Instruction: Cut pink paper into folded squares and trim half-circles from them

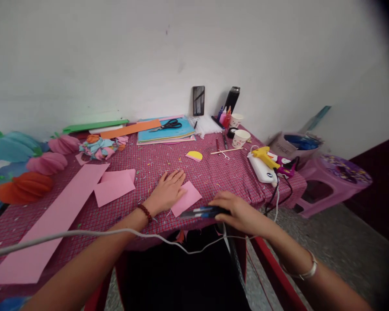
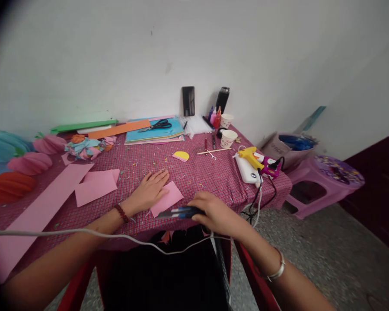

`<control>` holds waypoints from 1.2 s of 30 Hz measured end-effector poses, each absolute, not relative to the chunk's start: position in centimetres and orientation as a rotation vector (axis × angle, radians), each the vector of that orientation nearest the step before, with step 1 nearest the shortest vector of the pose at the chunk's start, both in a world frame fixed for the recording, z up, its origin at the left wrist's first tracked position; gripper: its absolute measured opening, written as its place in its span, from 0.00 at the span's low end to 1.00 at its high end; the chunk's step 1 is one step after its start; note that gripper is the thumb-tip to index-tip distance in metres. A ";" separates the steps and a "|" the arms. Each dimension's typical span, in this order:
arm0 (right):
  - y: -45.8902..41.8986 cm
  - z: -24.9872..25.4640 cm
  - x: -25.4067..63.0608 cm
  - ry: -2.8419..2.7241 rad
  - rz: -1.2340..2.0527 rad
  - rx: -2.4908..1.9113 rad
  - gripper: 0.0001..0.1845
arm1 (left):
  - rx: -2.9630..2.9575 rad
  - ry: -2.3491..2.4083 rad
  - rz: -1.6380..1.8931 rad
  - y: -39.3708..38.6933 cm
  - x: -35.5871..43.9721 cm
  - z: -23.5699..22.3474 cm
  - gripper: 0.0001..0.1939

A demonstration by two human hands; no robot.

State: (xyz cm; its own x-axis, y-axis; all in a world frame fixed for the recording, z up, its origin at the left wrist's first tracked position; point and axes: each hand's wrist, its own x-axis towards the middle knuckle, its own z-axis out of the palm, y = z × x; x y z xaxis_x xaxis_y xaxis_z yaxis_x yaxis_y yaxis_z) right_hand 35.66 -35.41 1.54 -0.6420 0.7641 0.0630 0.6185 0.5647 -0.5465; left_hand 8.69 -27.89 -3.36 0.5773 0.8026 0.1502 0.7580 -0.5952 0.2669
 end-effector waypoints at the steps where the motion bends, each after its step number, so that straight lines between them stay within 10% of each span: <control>1: -35.0 1.4 36.6 -2.444 0.635 -1.226 0.15 | 2.567 1.309 0.453 -27.9 8.5 -3.1 0.27; 8: -32.8 -0.8 38.7 -2.339 0.170 -1.544 0.19 | 2.263 1.486 0.646 -31.6 8.6 -0.7 0.30; 17: -32.2 -3.1 31.3 -2.151 0.455 -1.231 0.23 | 1.968 1.452 0.671 -32.8 10.4 -0.4 0.47; 28: -29.5 -1.7 25.1 -1.613 1.299 -0.909 0.24 | 1.291 1.196 1.199 -32.9 7.3 -0.3 0.16; 33: -28.9 0.2 20.9 -1.818 0.967 -0.717 0.06 | 0.742 1.076 1.286 -33.4 5.3 -0.1 0.14; 36: -28.3 0.5 19.3 -1.953 0.850 -0.560 0.14 | 0.587 1.013 1.250 -33.5 3.9 0.5 0.13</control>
State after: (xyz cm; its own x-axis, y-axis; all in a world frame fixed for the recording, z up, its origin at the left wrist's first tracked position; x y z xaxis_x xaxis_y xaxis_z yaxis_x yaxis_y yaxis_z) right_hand 19.31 -28.28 0.54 -0.4881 0.6700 0.5593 0.0471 0.6602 -0.7497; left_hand 3.89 -33.50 0.46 -0.0077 0.9540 -0.2996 -0.4910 0.2574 0.8322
